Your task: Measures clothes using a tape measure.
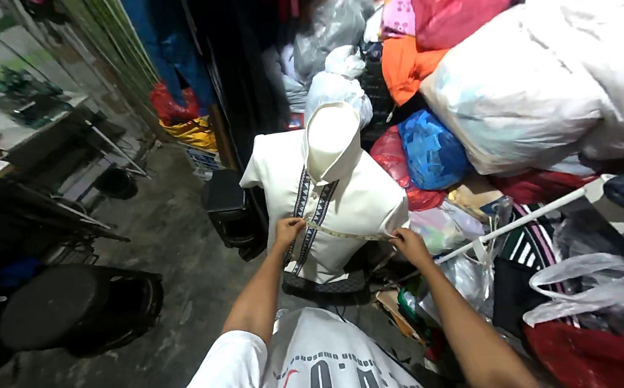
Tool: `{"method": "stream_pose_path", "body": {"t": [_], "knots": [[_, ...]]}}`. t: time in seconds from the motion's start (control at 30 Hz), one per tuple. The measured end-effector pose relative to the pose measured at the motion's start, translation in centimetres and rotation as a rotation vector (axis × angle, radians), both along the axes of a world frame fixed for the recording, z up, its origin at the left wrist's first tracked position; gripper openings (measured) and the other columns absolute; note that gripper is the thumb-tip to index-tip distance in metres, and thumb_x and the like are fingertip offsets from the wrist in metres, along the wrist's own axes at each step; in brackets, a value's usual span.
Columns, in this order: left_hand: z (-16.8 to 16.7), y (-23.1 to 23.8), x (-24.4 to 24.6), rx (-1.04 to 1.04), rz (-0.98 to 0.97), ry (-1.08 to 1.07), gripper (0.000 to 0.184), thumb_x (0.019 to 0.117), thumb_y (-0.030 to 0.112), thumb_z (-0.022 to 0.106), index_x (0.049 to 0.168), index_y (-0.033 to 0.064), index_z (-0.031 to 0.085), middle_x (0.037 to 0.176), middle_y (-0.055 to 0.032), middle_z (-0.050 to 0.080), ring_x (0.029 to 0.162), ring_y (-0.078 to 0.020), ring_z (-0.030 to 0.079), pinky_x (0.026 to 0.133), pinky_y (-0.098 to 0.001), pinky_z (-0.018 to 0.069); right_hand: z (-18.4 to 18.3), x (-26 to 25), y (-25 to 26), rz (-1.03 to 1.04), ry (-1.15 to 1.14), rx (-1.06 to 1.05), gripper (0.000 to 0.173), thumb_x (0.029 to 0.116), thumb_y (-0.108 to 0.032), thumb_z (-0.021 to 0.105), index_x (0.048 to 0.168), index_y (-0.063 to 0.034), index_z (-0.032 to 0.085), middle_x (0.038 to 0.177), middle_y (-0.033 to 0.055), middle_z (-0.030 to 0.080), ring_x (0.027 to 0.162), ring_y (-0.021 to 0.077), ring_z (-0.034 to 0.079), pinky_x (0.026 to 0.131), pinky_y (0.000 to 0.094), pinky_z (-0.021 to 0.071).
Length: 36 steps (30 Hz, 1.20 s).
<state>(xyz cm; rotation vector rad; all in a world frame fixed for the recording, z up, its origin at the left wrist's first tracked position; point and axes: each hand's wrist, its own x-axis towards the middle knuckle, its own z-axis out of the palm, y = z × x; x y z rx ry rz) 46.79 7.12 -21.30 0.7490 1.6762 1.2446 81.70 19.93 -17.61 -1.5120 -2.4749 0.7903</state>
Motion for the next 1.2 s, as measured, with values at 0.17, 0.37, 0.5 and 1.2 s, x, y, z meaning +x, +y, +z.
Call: {"method": "stream_pose_path", "body": {"t": [0.17,0.37,0.5,1.2], "knots": [[-0.5,0.9,0.8,-0.015,0.073,-0.048,0.025,0.1002,0.008,0.065,0.117,-0.0093,0.067,0.112,-0.0216,0.070,0.098,-0.0211,0.069,0.092,-0.0342,0.0560,0.0,-0.3,0.2,-0.049,-0.038,-0.006,0.021,0.0986,-0.006,0.062,0.114,0.0084,0.067,0.113,0.0292,0.068,0.109,0.0429,0.065,0.100,0.0576,0.0468],[-0.4,1.0,1.4,-0.028,0.051,-0.007,0.026,0.1016,0.011,0.064,0.119,-0.0086,0.068,0.116,-0.0236,0.069,0.106,-0.0269,0.069,0.099,-0.0396,0.0542,1.0,-1.2,1.5,-0.058,-0.118,-0.001,0.022,0.0991,-0.003,0.059,0.116,0.0093,0.065,0.117,0.0310,0.066,0.115,0.0453,0.062,0.102,0.0594,0.0444],[-0.7,0.8,1.3,-0.025,0.041,-0.044,0.027,0.1013,0.012,0.065,0.119,-0.0079,0.068,0.116,-0.0231,0.070,0.105,-0.0263,0.070,0.099,-0.0394,0.0547,2.0,-1.4,2.0,-0.062,-0.162,-0.013,0.021,0.0990,-0.005,0.060,0.114,0.0091,0.066,0.113,0.0310,0.066,0.111,0.0456,0.063,0.099,0.0605,0.0456],[-1.2,0.3,-0.5,-0.023,-0.057,0.018,0.026,0.1011,0.013,0.065,0.117,-0.0070,0.070,0.115,-0.0229,0.070,0.107,-0.0278,0.069,0.101,-0.0423,0.0528,1.0,-0.8,1.4,-0.058,-0.164,-0.187,0.030,0.0986,-0.015,0.068,0.114,0.0097,0.063,0.105,0.0273,0.066,0.098,0.0380,0.064,0.093,0.0546,0.0485]]}}
